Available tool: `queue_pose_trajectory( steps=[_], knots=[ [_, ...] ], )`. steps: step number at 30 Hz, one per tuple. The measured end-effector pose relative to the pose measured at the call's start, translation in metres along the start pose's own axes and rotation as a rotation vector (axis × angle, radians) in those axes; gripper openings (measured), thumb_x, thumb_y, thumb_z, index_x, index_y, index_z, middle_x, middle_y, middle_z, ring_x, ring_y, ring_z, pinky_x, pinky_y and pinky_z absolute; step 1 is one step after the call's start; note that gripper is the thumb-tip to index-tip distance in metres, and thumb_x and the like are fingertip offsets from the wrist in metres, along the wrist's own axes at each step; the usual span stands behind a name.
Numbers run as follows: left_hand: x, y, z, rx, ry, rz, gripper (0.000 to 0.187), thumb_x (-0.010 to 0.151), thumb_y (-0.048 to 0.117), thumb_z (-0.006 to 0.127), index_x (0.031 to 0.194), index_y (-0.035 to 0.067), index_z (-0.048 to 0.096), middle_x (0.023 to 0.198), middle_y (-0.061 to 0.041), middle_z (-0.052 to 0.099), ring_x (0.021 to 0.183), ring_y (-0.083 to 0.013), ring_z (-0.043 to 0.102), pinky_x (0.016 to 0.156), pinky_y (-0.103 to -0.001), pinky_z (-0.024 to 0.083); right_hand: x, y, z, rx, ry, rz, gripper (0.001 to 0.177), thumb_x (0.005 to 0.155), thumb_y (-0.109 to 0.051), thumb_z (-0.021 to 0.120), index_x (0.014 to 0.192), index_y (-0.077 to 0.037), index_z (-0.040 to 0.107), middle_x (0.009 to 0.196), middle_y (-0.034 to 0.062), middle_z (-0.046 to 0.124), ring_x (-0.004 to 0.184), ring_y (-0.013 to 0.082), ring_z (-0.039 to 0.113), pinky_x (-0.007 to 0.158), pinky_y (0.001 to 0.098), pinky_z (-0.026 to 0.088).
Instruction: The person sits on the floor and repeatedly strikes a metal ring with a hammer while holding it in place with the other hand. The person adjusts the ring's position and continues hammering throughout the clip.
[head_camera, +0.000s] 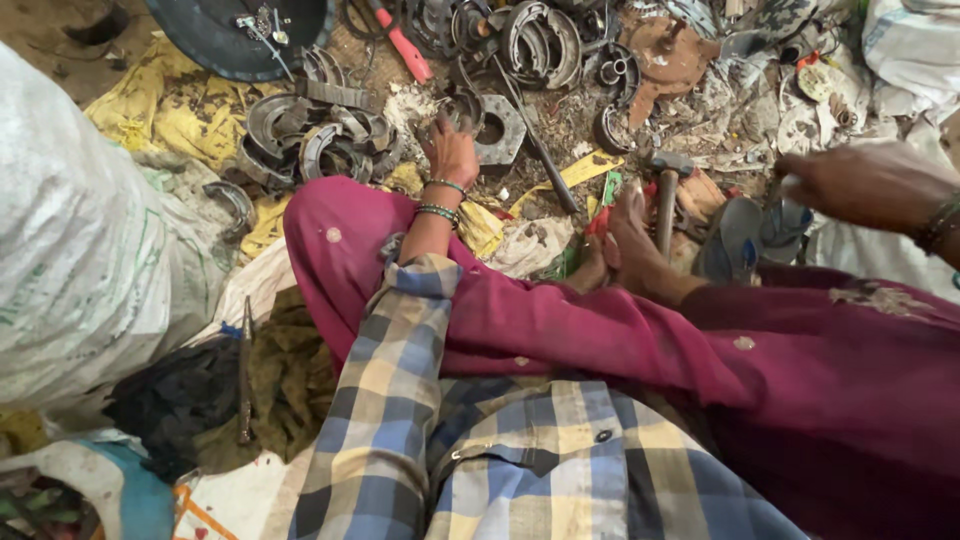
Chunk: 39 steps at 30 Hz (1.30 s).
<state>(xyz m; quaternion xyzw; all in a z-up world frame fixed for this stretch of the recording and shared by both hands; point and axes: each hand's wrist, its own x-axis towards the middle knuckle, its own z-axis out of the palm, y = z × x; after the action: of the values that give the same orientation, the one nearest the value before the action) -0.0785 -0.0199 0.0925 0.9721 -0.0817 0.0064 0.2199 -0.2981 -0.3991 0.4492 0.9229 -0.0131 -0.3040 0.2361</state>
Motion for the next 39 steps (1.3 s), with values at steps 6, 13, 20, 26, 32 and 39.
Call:
queue_pose_trajectory(
  steps=[6, 13, 20, 26, 32, 39],
  knots=[
    [-0.017, 0.055, -0.038, -0.011, 0.082, -0.025, 0.064, 0.086, 0.025, 0.078, 0.146, 0.019, 0.054, 0.159, -0.023, 0.032, 0.147, -0.0443, 0.033, 0.113, -0.072, 0.029, -0.018, -0.026, 0.006, 0.055, -0.153, -0.205, 0.047, 0.101, -0.049, 0.046, 0.141, -0.028, 0.056, 0.090, 0.0088, 0.079, 0.073, 0.0200, 0.075, 0.073, 0.0392, 0.060],
    [-0.043, 0.131, -0.095, -0.130, 0.339, 0.109, 0.075, 0.077, 0.031, 0.086, 0.144, 0.021, 0.053, 0.159, -0.026, 0.025, 0.144, -0.0428, 0.033, 0.117, -0.064, 0.028, -0.012, -0.038, -0.045, 0.103, -0.054, -0.228, 0.048, 0.102, -0.044, 0.046, 0.145, -0.024, 0.054, 0.092, 0.0099, 0.084, 0.069, 0.0237, 0.077, 0.077, 0.0435, 0.063],
    [-0.090, 0.188, -0.154, -0.311, 0.473, 0.172, 0.075, 0.084, 0.028, 0.085, 0.150, 0.016, 0.050, 0.166, -0.023, 0.019, 0.149, -0.0416, 0.034, 0.123, -0.051, 0.031, 0.023, -0.082, -0.115, -0.045, 0.273, -0.446, 0.046, 0.105, -0.046, 0.048, 0.142, -0.020, 0.058, 0.097, 0.0118, 0.079, 0.087, 0.0296, 0.077, 0.082, 0.0462, 0.060],
    [-0.092, 0.182, -0.157, -0.171, 0.546, 0.177, 0.073, 0.081, 0.019, 0.085, 0.148, 0.016, 0.055, 0.164, -0.023, 0.027, 0.147, -0.0369, 0.039, 0.123, -0.053, 0.033, 0.096, -0.122, -0.102, -0.117, 0.346, -0.471, 0.035, 0.101, -0.032, 0.052, 0.132, -0.016, 0.059, 0.112, 0.0145, 0.074, 0.095, 0.0349, 0.073, 0.077, 0.0621, 0.051],
    [-0.062, 0.140, -0.110, -0.192, 0.365, 0.045, 0.068, 0.078, 0.022, 0.087, 0.139, 0.014, 0.059, 0.156, -0.025, 0.032, 0.141, -0.0466, 0.038, 0.113, -0.057, 0.036, 0.213, -0.185, -0.015, 0.175, 0.563, -0.685, 0.025, 0.101, -0.033, 0.056, 0.111, -0.012, 0.065, 0.087, 0.0186, 0.074, 0.076, 0.0407, 0.072, 0.063, 0.0542, 0.056],
    [-0.026, 0.092, -0.044, -0.075, 0.193, -0.065, 0.065, 0.077, 0.030, 0.086, 0.135, 0.015, 0.062, 0.150, -0.024, 0.040, 0.138, -0.0452, 0.041, 0.104, -0.063, 0.039, 0.312, -0.207, 0.095, 0.363, 0.479, -0.455, 0.030, 0.093, -0.036, 0.062, 0.103, -0.009, 0.071, 0.091, 0.0192, 0.074, 0.084, 0.0413, 0.073, 0.072, 0.0540, 0.057]
  ],
)
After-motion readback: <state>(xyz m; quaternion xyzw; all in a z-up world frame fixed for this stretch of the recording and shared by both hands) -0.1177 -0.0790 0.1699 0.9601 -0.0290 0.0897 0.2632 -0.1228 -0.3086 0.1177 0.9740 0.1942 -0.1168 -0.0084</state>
